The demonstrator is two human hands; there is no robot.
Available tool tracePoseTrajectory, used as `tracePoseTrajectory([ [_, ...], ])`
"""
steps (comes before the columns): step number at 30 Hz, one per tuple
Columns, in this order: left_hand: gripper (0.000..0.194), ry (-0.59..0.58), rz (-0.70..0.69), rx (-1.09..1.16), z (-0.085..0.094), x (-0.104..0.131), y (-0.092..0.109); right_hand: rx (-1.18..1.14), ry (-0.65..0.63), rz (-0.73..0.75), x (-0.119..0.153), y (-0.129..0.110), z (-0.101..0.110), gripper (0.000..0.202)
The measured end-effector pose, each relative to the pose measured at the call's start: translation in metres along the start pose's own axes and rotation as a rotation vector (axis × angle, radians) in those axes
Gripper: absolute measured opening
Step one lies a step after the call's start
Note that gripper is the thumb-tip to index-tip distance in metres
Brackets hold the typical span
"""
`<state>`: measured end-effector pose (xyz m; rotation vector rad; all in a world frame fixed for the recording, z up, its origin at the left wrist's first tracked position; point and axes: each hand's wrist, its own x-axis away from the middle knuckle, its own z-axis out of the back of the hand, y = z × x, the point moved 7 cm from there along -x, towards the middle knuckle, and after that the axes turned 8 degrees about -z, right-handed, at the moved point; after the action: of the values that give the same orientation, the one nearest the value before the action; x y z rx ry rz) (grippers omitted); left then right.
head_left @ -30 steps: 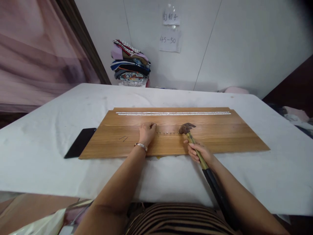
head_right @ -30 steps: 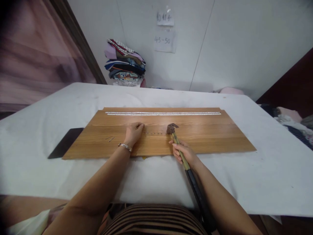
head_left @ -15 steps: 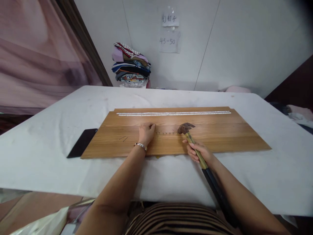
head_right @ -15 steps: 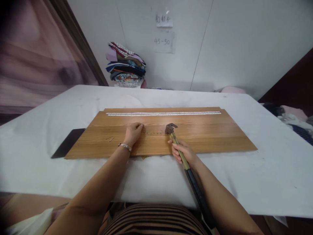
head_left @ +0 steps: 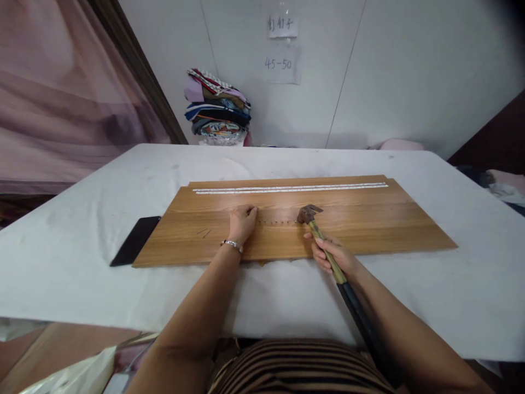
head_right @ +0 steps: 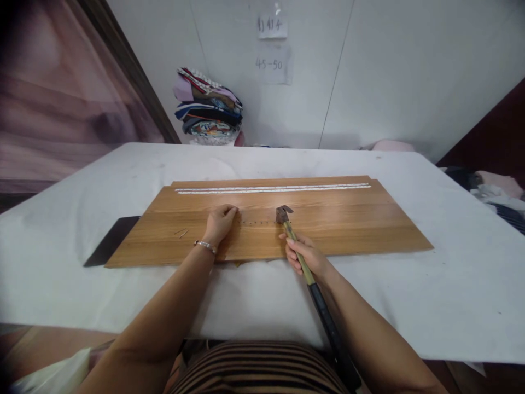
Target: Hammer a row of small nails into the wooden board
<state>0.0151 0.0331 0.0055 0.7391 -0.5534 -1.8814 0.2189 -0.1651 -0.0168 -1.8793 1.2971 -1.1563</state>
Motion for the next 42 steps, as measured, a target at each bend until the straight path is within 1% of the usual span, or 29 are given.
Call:
tracePoseTrajectory([
  [8, 0.028, -0.002, -0.015, 0.002, -0.0005, -0.0001, 0.0012, 0.013, -0.011, 0.003, -0.0009, -0.0021, 0.0011, 0.044],
  [11, 0.028, -0.002, -0.007, 0.0, 0.0006, 0.0003, 0.0018, -0.001, -0.041, -0.002, -0.0014, -0.0022, 0.0013, 0.047],
  [15, 0.027, 0.002, -0.007, -0.006, 0.0021, 0.0006, 0.0042, -0.032, -0.033, 0.02, -0.0011, -0.0043, 0.0038, 0.05],
  [18, 0.027, 0.004, 0.003, -0.01, 0.0024, 0.0008, 0.0045, -0.021, -0.022, 0.016, -0.0018, -0.0052, 0.006, 0.048],
  [22, 0.026, 0.011, 0.008, -0.003, 0.0016, 0.0009, 0.0032, 0.0, -0.041, -0.013, -0.0027, -0.0051, 0.0063, 0.048],
  [26, 0.027, 0.016, 0.019, -0.001, 0.0011, 0.0007, 0.0021, 0.003, -0.057, 0.003, -0.0017, -0.0065, 0.0042, 0.048],
  [29, 0.026, 0.012, 0.017, 0.001, 0.0008, 0.0008, 0.0026, 0.0, -0.047, 0.014, -0.0014, -0.0065, 0.0039, 0.049],
  [34, 0.025, 0.016, 0.014, -0.005, 0.0016, 0.0008, 0.0028, 0.02, -0.045, -0.011, -0.0022, -0.0053, 0.004, 0.047],
  [39, 0.026, 0.014, 0.007, -0.017, 0.0024, 0.0003, 0.0037, 0.02, -0.052, 0.01, -0.002, -0.0074, 0.0042, 0.046],
  [42, 0.026, 0.01, 0.009, -0.015, 0.0019, 0.0004, 0.0034, 0.011, -0.036, 0.015, -0.0021, -0.0069, 0.0059, 0.046],
])
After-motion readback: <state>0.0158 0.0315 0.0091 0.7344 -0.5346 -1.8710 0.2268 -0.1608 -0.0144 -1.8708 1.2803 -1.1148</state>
